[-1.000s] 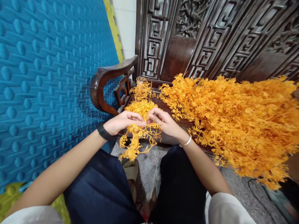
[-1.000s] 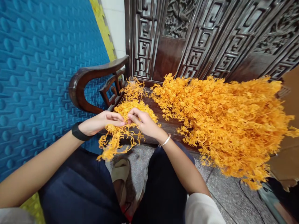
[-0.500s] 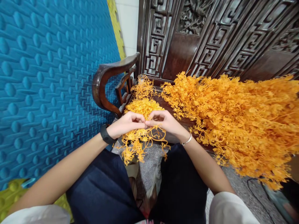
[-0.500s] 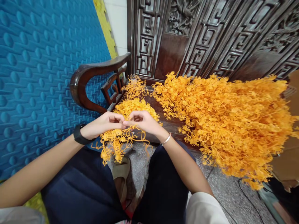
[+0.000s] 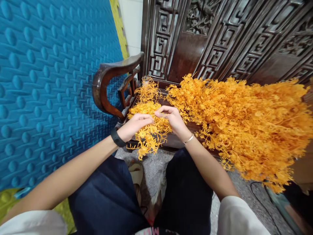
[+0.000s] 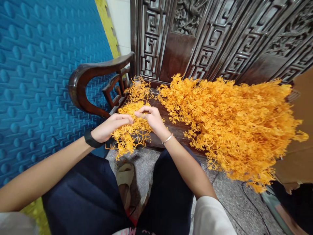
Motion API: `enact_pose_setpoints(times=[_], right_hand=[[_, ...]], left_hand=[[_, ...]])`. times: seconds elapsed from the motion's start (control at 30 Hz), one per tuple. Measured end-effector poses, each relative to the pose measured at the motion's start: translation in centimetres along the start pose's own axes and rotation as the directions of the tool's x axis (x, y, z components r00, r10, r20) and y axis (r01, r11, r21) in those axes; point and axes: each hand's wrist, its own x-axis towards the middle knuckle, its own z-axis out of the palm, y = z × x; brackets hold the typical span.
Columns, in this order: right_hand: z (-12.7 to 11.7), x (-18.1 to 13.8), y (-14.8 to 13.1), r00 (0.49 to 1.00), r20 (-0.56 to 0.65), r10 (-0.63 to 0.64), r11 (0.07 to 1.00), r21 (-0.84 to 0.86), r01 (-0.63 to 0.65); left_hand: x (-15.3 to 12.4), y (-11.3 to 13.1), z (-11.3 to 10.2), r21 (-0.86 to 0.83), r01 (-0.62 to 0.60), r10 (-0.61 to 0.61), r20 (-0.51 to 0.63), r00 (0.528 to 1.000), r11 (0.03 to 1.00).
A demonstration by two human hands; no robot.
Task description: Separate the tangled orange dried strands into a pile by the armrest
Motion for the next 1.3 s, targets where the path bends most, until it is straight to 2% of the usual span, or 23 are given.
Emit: enact_pose_setpoints(times=[0.17,0.37,0.53,0.87,1.0,1.07,1.13,1.17,1.23,1.3], right_hand=[[0.7,1.0,0.3,0.996,-0.073,0.051,0.998,0.034,-0.049],[1.6,1.7,0.9,0.988,-0.146,0.058,0.995,0.086,-0.046],[2.1,2.5,2.0,0.971,-0.237,-0.012,1.000,0.022,0.018],[2.0,3.3,2.6,0.926,-0.325,-0.189,0.970,-0.210,0.124],[1.7,3.8,2.9,0.911,-0.350,-0.220,0.962,-0.233,0.142],[0.4,4.5,2.9,0.861,-0.458,-0.222,0.969,-0.201,0.143],[-1.7,5.3,2.6,0.757,-0.627,-0.182,0.983,-0.129,0.129],[-2.8,5.7,2.5,0.725,-0.671,-0.155,0.988,-0.102,0.118],[-4.8,6.1,2.3,0.749,-0.643,-0.159,0.987,-0.117,0.109],[-6.2,6.3,2.3,0.812,-0.549,-0.196,0.975,-0.196,0.103]], left_hand=[[0.5,-0.6,0.4,-0.261,0.094,-0.130,-0.125,0.984,0.961],[0.7,-0.5,1.0,-0.471,0.100,-0.197,-0.162,0.967,0.877],[0.9,-0.6,1.4,-0.488,0.074,-0.199,-0.210,0.957,0.869],[2.2,-0.8,1.9,-0.482,0.027,-0.178,-0.272,0.946,0.876],[1.9,-0.7,2.5,-0.479,0.030,-0.191,-0.290,0.938,0.877],[0.9,-1.0,3.3,-0.446,0.079,-0.216,-0.266,0.939,0.891],[-0.4,-1.5,4.2,-0.356,0.162,-0.230,-0.159,0.960,0.920],[-1.0,-1.8,4.6,-0.312,0.189,-0.229,-0.097,0.969,0.931],[-1.9,-2.3,5.0,-0.262,0.235,-0.238,0.020,0.971,0.936],[-2.1,-2.5,4.9,-0.239,0.295,-0.270,0.130,0.954,0.925]])
